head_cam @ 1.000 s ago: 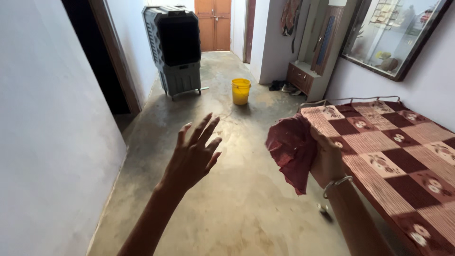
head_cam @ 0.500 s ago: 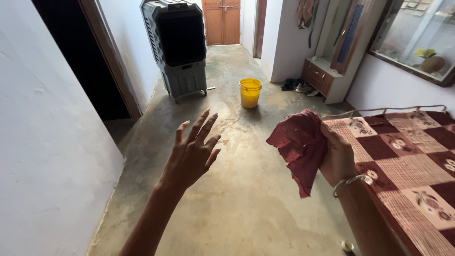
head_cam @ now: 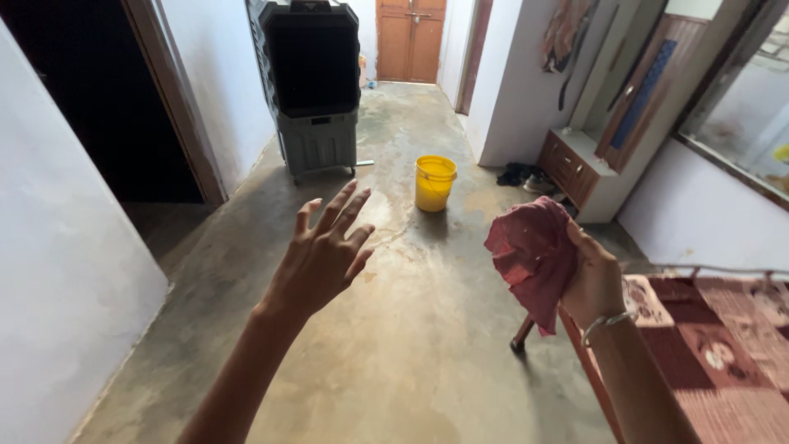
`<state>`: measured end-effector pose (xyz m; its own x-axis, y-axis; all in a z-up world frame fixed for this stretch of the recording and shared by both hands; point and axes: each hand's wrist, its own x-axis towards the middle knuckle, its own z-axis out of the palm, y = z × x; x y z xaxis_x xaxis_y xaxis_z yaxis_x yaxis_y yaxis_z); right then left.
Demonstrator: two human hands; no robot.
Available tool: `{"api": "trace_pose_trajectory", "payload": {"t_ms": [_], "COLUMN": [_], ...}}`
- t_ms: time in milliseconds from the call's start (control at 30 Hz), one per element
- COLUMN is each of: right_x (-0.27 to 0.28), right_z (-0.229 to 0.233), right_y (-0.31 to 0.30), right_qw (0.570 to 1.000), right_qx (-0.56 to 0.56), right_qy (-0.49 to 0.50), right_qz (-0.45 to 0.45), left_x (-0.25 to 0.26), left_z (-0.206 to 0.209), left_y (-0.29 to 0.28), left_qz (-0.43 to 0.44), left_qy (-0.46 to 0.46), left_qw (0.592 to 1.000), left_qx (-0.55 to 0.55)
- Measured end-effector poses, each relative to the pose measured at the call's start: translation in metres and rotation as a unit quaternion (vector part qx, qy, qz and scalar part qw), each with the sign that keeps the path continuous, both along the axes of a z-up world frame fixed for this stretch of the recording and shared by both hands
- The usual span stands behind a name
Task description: The person wrings a pink cloth in a yellow bucket of water and wipes the concrete floor. They also pick up a small cup from the floor, walk to a corner, and place it down before returning to wring the cloth and wipe the floor again.
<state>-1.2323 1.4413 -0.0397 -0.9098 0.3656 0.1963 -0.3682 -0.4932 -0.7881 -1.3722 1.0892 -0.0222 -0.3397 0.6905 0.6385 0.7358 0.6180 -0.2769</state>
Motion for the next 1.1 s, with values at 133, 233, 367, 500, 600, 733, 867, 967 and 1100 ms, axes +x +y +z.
{"api": "trace_pose_trajectory", "payload": {"t_ms": [133,233,367,500,600,733,867,967,1100], "right_x": [-0.056,-0.105,-0.183,-0.258,-0.313,-0.365,-0.422,-0.465,-0.523], "right_z": [-0.010,-0.018,-0.021,-0.028,-0.018,-0.009,-0.016,-0.024,-0.022], "right_y": [0.061,0.096,0.144,0.197,0.243,0.305,0.365,0.411,0.479], "right_qw": [1.000,0.999,0.999,0.997,0.995,0.997,0.998,0.998,0.997], "right_qx": [0.011,0.010,0.036,0.044,0.061,0.039,0.027,0.028,0.047], "right_qy": [-0.009,-0.025,-0.037,-0.045,-0.068,-0.062,-0.052,-0.053,-0.025], "right_qz": [0.009,0.021,0.014,0.044,0.027,0.004,0.002,0.000,0.050], "left_x": [-0.053,-0.103,-0.178,-0.258,-0.312,-0.373,-0.425,-0.459,-0.513], "left_z": [-0.018,-0.037,-0.049,-0.052,-0.036,-0.013,-0.015,-0.025,-0.026], "left_y": [0.048,0.086,0.144,0.200,0.240,0.304,0.370,0.414,0.469], "left_qz": [0.000,0.010,0.006,0.028,0.036,0.031,0.023,0.032,0.065], "left_qy": [-0.011,-0.026,-0.006,-0.013,-0.021,-0.013,0.001,0.002,0.005], "left_qw": [1.000,1.000,1.000,0.999,0.999,0.999,0.999,0.999,0.998], "left_qx": [0.007,-0.002,0.018,0.024,0.032,0.028,0.023,0.023,0.020]}}
